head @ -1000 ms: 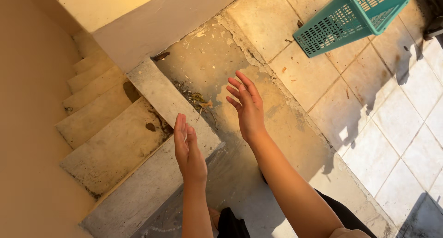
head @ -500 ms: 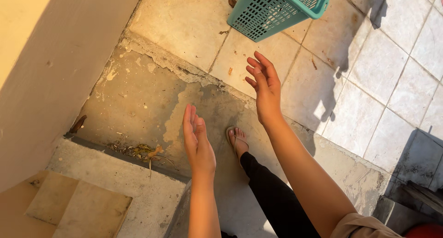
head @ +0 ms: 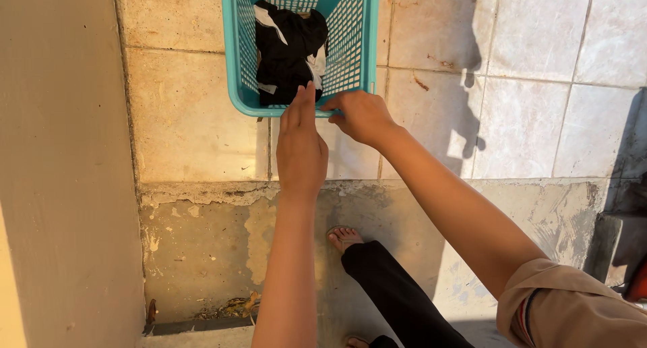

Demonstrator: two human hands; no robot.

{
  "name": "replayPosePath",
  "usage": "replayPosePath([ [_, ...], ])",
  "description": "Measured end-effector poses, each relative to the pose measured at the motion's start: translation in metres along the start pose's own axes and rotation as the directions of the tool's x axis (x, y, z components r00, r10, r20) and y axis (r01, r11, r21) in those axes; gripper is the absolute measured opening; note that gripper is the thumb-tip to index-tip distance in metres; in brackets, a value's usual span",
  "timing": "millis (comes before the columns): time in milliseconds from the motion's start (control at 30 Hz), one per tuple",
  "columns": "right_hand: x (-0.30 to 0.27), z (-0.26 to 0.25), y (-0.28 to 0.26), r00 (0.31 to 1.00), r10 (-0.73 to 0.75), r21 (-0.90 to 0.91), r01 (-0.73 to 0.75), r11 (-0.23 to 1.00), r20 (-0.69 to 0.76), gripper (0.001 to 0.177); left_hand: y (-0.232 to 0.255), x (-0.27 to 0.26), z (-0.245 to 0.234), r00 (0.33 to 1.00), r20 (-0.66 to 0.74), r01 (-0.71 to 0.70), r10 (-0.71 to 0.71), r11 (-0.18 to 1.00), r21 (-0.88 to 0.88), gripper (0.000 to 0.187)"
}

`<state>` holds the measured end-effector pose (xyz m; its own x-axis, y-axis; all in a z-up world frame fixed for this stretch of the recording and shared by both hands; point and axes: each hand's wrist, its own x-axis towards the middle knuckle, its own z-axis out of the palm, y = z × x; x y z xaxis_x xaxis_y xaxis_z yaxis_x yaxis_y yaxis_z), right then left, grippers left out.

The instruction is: The person hangs wet clothes on a clothesline and drying rack using hangers and clips. They take items from a blue basket, place them on hangers, and hang them on the line or rack.

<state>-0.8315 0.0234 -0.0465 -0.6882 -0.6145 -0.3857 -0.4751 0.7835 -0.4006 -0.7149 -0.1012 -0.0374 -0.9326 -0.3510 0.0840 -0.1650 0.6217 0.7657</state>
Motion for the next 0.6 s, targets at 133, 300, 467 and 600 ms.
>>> replayPosePath([
  [133,-0.018,-0.006,-0.002,0.997,-0.022,-0.029,0.024,0.999,0.069,0.024,-0.021,0.011,0.021,0.952,0.260,0.061,-0.161,0.933,0.354,0.045],
  [300,0.009,0.003,0.014,0.973,0.039,0.228,-0.092,0.969,0.229,0.027,-0.049,0.022,0.037,0.940,0.295,0.030,-0.172,0.902,0.430,0.020],
  [467,0.118,0.061,0.043,0.798,0.094,0.231,-0.282,0.931,0.596,0.029,-0.109,0.094,0.079,0.676,0.537,0.276,-0.505,0.849,0.450,0.029],
  [600,0.212,0.134,0.045,0.585,0.158,-0.071,-0.169,0.983,0.796,0.048,-0.164,0.121,0.110,0.512,0.599,0.239,-0.615,0.772,0.588,0.041],
])
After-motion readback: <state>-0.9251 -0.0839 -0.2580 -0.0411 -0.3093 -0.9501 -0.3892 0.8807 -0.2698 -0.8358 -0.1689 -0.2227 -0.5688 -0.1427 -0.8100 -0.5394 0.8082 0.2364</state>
